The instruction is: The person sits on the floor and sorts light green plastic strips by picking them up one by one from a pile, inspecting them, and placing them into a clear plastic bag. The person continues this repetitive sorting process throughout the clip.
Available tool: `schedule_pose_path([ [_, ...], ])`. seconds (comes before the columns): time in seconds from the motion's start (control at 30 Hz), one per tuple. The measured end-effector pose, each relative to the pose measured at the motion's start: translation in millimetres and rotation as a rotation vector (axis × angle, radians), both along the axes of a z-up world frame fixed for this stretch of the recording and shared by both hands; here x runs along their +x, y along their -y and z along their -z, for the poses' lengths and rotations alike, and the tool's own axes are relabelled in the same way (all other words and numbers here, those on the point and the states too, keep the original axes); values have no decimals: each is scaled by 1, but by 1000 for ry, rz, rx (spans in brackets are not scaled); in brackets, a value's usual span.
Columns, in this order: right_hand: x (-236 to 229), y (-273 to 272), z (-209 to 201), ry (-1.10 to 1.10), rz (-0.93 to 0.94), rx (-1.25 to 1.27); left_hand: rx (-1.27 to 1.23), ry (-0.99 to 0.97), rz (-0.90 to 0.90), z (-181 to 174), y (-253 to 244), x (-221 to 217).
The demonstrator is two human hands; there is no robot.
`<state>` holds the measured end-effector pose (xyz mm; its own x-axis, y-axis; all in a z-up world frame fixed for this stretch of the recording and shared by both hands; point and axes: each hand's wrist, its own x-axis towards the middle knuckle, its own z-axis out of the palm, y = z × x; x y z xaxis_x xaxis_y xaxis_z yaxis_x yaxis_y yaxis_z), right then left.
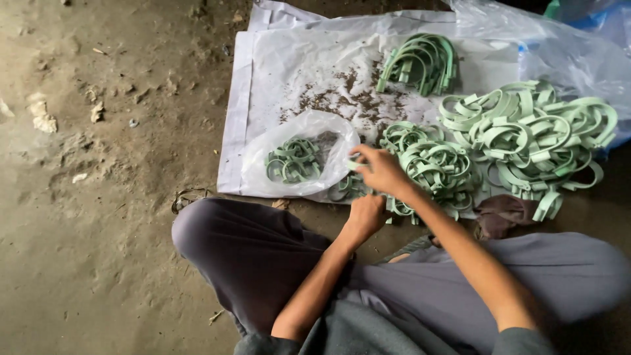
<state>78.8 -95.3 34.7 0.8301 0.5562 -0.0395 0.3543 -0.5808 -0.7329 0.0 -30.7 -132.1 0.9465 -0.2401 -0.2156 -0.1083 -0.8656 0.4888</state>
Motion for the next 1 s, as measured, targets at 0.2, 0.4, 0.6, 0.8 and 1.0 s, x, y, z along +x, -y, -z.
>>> schedule_pose_path([
  [0.2, -1, -61, 39, 447, -284, -154, 147, -47, 120, 16, -1, -15],
  [0.4, 28, 73, 116, 649, -63, -304, 225, -104, 259, 27, 2, -17],
  [0.6, 58, 244, 82, 104, 371, -821, 240, -65, 315, 13, -1, -22],
  [0.8, 52, 220, 112, 31, 449, -550, 215, -80, 353, -20, 3, -29],
  [1.0, 62, 185, 120, 77, 322, -620, 295, -93, 335, -4, -2, -31],
])
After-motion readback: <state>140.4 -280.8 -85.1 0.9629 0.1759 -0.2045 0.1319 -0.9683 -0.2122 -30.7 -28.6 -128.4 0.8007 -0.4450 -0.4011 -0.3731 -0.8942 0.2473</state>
